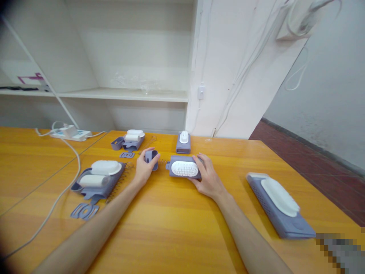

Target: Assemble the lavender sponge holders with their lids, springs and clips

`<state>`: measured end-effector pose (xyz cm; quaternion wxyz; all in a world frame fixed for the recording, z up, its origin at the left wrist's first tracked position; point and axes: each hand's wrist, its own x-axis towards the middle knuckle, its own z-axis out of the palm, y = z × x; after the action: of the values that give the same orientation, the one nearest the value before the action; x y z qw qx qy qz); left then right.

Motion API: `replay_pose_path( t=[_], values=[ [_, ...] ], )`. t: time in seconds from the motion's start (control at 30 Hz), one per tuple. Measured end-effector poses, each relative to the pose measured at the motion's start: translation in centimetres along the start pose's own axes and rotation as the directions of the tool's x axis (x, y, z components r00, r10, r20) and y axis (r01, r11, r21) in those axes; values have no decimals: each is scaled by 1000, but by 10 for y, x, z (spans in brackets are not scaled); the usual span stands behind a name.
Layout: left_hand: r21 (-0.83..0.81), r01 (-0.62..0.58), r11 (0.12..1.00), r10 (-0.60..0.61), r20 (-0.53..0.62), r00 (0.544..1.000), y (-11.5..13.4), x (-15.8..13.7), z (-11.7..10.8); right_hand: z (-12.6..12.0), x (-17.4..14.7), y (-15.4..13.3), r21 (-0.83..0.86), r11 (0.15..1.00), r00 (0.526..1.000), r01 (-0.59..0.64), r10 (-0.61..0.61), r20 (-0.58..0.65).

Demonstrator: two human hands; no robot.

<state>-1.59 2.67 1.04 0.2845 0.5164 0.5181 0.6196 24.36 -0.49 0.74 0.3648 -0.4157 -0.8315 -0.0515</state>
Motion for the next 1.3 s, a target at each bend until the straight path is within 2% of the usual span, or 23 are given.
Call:
replay_pose_path(
  t=[0.13, 0.37, 0.5, 0.6, 0.7, 0.8, 1.03, 1.23, 1.3],
  values=[
    [12, 14, 1000, -15, 43, 999, 5, -6, 5, 1, 0, 2, -25, 999, 999, -29, 28, -41],
    [19, -15, 1000, 14, 25, 1000, 8, -10, 5, 0, -1, 0, -43, 999, 1000, -22, 21, -23],
    [20, -15, 1000, 12, 153, 988, 11, -11, 4, 0, 0, -6, -4, 1000, 1000, 14, -14, 27],
    [-69, 25, 997, -10, 211, 977, 13, -11, 5, 1, 0, -8, -22, 998, 998, 54, -53, 39],
    [-156, 95, 983, -62, 204, 977, 13, -11, 7, 1, 1, -8, -26, 999, 999, 43, -43, 4],
    [-168, 126, 978, -87, 222, 971, 12, -14, 12, 0, 1, -9, -15, 1000, 999, 25, -25, -21],
    [-119, 29, 992, 0, 239, 971, 12, -21, 18, 0, 2, -13, -27, 997, 997, 71, -70, 36],
    [-214, 157, 964, -126, 153, 980, 7, -17, 16, 1, 2, -14, -30, 999, 999, 40, -40, 11],
    [-206, 145, 968, -113, 160, 981, 8, -16, 16, 2, 1, -14, -35, 998, 999, 44, -43, 19]
  ],
)
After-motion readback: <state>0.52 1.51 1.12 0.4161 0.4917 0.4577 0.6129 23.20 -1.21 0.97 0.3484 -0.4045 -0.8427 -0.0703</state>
